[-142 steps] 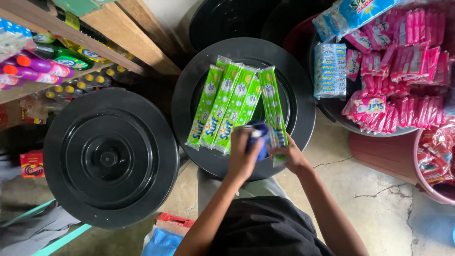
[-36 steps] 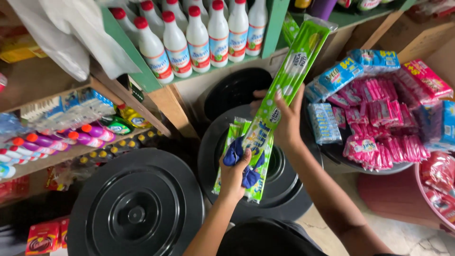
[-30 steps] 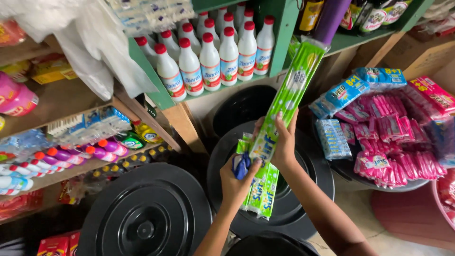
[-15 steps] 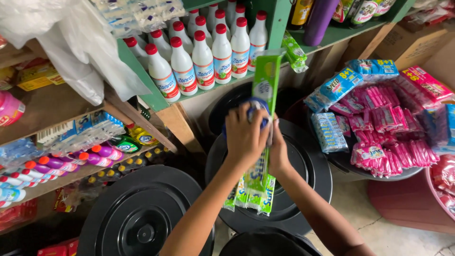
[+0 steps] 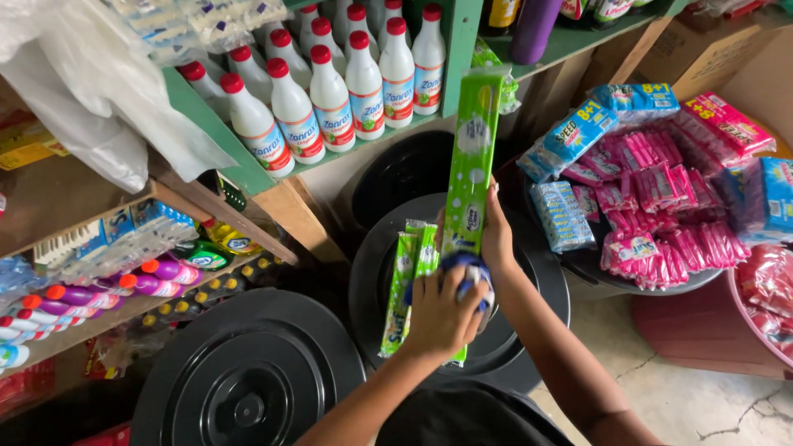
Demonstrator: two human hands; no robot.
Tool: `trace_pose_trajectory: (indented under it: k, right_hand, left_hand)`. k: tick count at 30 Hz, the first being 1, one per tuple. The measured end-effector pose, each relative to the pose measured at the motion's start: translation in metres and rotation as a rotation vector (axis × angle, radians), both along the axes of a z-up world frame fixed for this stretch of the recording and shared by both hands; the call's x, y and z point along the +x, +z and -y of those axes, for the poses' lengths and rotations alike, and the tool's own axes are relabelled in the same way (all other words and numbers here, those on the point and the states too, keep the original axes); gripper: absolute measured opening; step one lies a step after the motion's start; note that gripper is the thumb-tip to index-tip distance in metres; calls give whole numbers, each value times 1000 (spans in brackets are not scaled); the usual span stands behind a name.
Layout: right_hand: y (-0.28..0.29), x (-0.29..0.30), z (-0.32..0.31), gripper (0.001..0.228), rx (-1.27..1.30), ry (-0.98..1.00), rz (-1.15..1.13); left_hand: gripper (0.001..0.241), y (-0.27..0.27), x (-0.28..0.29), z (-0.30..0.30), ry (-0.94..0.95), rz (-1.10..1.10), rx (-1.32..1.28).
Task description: Wiping detergent sachets with a cloth and organizing them on shelves and bins.
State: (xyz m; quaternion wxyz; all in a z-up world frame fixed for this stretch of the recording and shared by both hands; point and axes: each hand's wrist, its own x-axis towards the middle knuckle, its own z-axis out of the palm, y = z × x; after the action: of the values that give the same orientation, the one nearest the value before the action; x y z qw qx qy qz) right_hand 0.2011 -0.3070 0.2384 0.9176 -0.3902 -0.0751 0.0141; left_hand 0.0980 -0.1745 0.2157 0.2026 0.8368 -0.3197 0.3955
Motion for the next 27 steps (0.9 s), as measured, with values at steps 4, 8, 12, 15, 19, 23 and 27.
trace_pose_trajectory:
  k: [4,8,12,15,19,23,27]
  right_hand:
    - [10,-6,12,55,-49,-29,30]
    - [-4,-35,1,56,-98,-105,-200]
    - [32,-57,-19,66,-186,130,-43]
    - [72,-73,-23,75,-447,11,-207]
    - [81,-68,-24,78,-579,-110,-152]
    - [45,-30,-18,86,-460,174,34]
    - [109,-27,-42,91,-518,283,96]
  left_hand:
    - [18,84,45,10,-17,-46,-74]
    - [23,133,112,20,77,-14,-146]
    - [34,167,175,14,297,-20,-185]
    - [38,160,158,15,216,-51,-202]
    - [43,140,111,14,98,-84,-155]
    - [35,189,147,-25,280,84,-449]
    - [34,231,201,-96,244,-537,-838]
